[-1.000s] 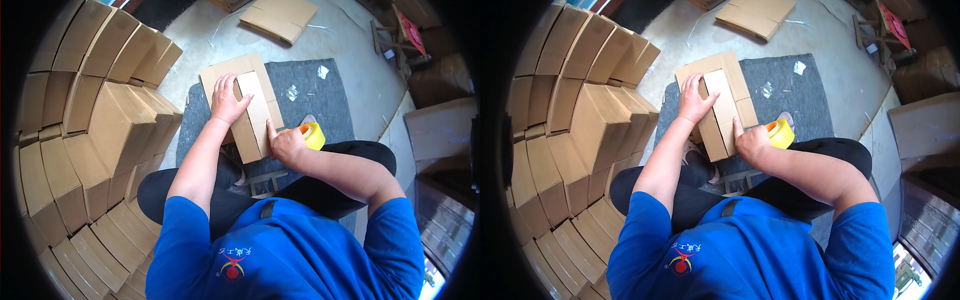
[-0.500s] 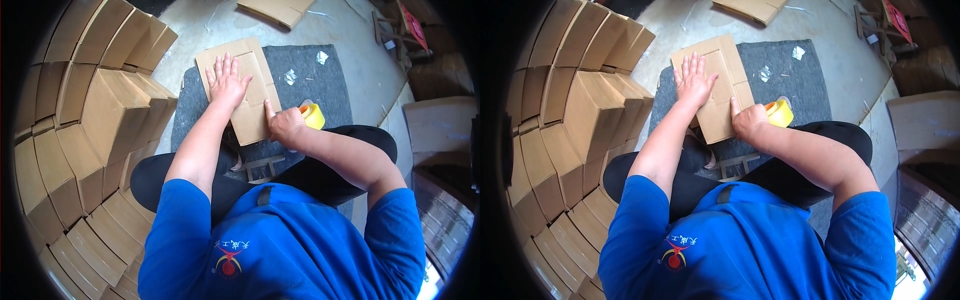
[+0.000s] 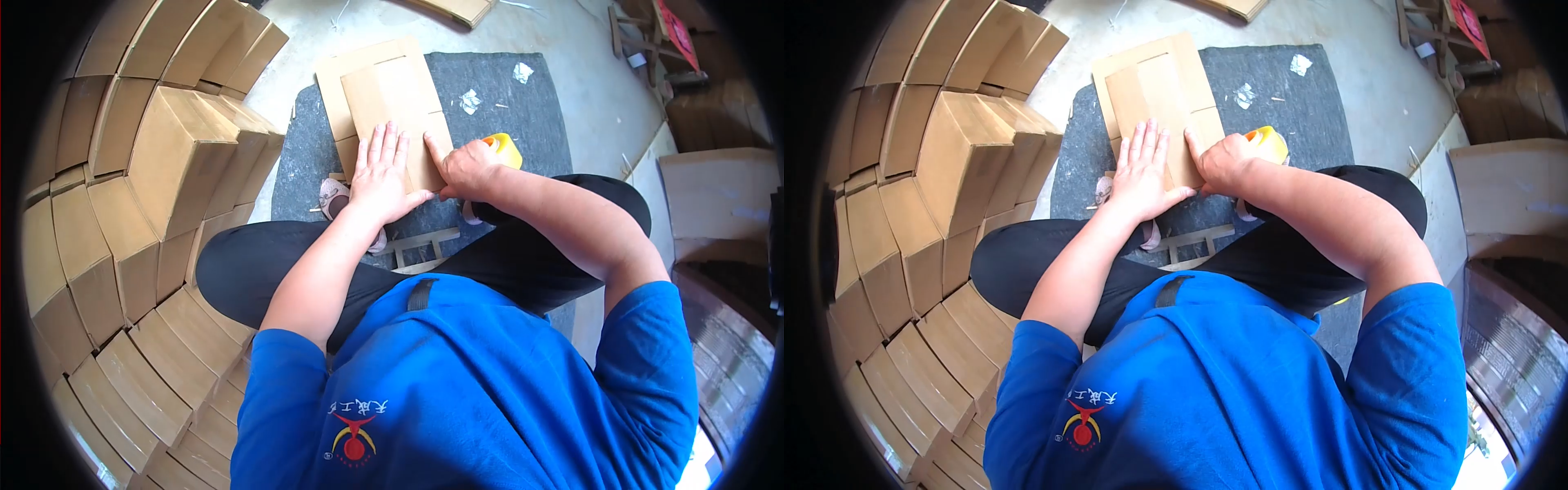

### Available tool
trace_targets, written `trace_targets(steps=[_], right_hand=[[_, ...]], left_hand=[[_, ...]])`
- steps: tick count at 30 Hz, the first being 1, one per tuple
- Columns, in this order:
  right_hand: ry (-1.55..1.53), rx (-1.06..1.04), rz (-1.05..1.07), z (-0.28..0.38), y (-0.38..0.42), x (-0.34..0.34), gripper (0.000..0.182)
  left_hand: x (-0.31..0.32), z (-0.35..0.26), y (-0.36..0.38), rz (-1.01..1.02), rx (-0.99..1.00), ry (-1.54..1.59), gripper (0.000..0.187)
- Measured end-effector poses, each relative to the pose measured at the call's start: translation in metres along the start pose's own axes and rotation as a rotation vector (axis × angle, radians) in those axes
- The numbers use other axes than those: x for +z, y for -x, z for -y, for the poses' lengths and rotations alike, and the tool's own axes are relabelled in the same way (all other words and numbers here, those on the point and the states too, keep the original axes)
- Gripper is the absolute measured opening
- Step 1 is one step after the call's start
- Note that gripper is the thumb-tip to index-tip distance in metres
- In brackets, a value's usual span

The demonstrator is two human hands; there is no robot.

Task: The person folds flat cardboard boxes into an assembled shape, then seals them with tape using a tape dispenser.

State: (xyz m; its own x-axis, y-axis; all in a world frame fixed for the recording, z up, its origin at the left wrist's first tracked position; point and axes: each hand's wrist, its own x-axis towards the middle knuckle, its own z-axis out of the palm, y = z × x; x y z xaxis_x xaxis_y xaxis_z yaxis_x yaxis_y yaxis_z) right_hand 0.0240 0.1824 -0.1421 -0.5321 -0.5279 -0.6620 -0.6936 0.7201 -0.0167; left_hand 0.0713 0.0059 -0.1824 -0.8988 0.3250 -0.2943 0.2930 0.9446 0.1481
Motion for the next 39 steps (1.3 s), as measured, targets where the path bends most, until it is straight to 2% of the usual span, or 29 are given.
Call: trace_targets(steps=[7, 9, 10, 11, 12, 14, 15, 17, 18, 20, 21, 22, 23, 25, 27, 28, 30, 33, 34, 36, 38, 39], right_hand=[[-0.001, -0.004, -0.033, -0.003, 0.0, -0.003, 0.111], [0.007, 0.008, -0.01, -0.002, 0.001, -0.009, 0.113], [0.014, 0.011, -0.022, -0.004, 0.003, -0.012, 0.113], [0.038, -0.015, -0.024, -0.009, 0.005, -0.015, 0.106], [0.064, -0.042, -0.023, -0.012, 0.009, -0.021, 0.099], [0.062, -0.004, -0.004, -0.023, 0.016, -0.044, 0.072], [0.013, 0.035, -0.048, -0.026, 0.026, -0.062, 0.05], [-0.006, 0.113, -0.232, -0.032, 0.051, -0.101, 0.046], [-0.01, 0.14, -0.351, -0.035, 0.065, -0.118, 0.045], [-0.103, 0.238, -0.64, -0.041, 0.095, -0.152, 0.043], [-0.136, 0.255, -0.756, -0.045, 0.101, -0.154, 0.043], [-0.154, 0.283, -0.853, -0.047, 0.106, -0.155, 0.045], [-0.155, 0.287, -0.857, -0.048, 0.107, -0.152, 0.045], [-0.291, 0.345, -1.044, -0.052, 0.102, -0.148, 0.045], [-0.358, 0.38, -1.059, -0.054, 0.096, -0.146, 0.044], [-0.45, 0.413, -1.061, -0.055, 0.088, -0.141, 0.043], [-0.503, 0.418, -1.075, -0.061, 0.066, -0.126, 0.041], [-0.579, 0.409, -1.072, -0.067, 0.034, -0.106, 0.039], [-0.602, 0.417, -1.063, -0.068, 0.023, -0.101, 0.039], [-0.627, 0.432, -1.043, -0.073, 0.0, -0.094, 0.039], [-0.709, 0.391, -1.189, -0.08, -0.018, -0.084, 0.039], [-0.767, 0.398, -1.195, -0.084, -0.026, -0.081, 0.039]], left_hand=[[0.004, 0.0, -0.004, 0.042, 0.016, -0.018, 0.104], [-0.005, -0.002, -0.006, 0.044, 0.004, -0.029, 0.107], [-0.012, -0.003, -0.007, 0.117, -0.001, -0.006, 0.108], [-0.019, -0.003, -0.008, 0.19, -0.003, 0.018, 0.109], [-0.028, -0.003, -0.01, 0.177, -0.004, 0.017, 0.109], [-0.047, 0.0, -0.018, 0.411, 0.008, 0.023, 0.111], [-0.053, 0.002, -0.026, 0.481, -0.004, 0.062, 0.1], [-0.063, 0.008, -0.046, 0.568, 0.023, 0.05, 0.085], [-0.066, 0.013, -0.071, 0.792, 0.033, 0.061, 0.063], [-0.028, 0.042, -0.116, 0.784, -0.077, 0.16, 0.05], [-0.05, 0.033, -0.122, 0.85, 0.165, -0.112, 0.044], [-0.057, 0.032, -0.127, 0.844, 0.165, -0.118, 0.044], [-0.062, 0.032, -0.13, 0.862, 0.214, -0.151, 0.044], [-0.075, 0.043, -0.143, 0.879, 0.264, -0.186, 0.044], [-0.089, 0.065, -0.156, 1.074, 0.497, 0.356, 0.044], [-0.08, 0.063, -0.161, 1.078, 0.496, 0.357, 0.044], [-0.047, 0.049, -0.16, 0.919, -0.003, 0.094, 0.038], [-0.093, 0.052, -0.132, 0.838, 0.142, 0.232, 0.043], [-0.114, 0.053, -0.124, 0.87, 0.178, 0.246, 0.046], [-0.105, 0.072, -0.121, 0.839, 0.214, 0.399, 0.046], [-0.097, 0.084, -0.116, 0.854, 0.169, 0.51, 0.045], [-0.097, 0.087, -0.113, 0.827, 0.184, 0.54, 0.045]])
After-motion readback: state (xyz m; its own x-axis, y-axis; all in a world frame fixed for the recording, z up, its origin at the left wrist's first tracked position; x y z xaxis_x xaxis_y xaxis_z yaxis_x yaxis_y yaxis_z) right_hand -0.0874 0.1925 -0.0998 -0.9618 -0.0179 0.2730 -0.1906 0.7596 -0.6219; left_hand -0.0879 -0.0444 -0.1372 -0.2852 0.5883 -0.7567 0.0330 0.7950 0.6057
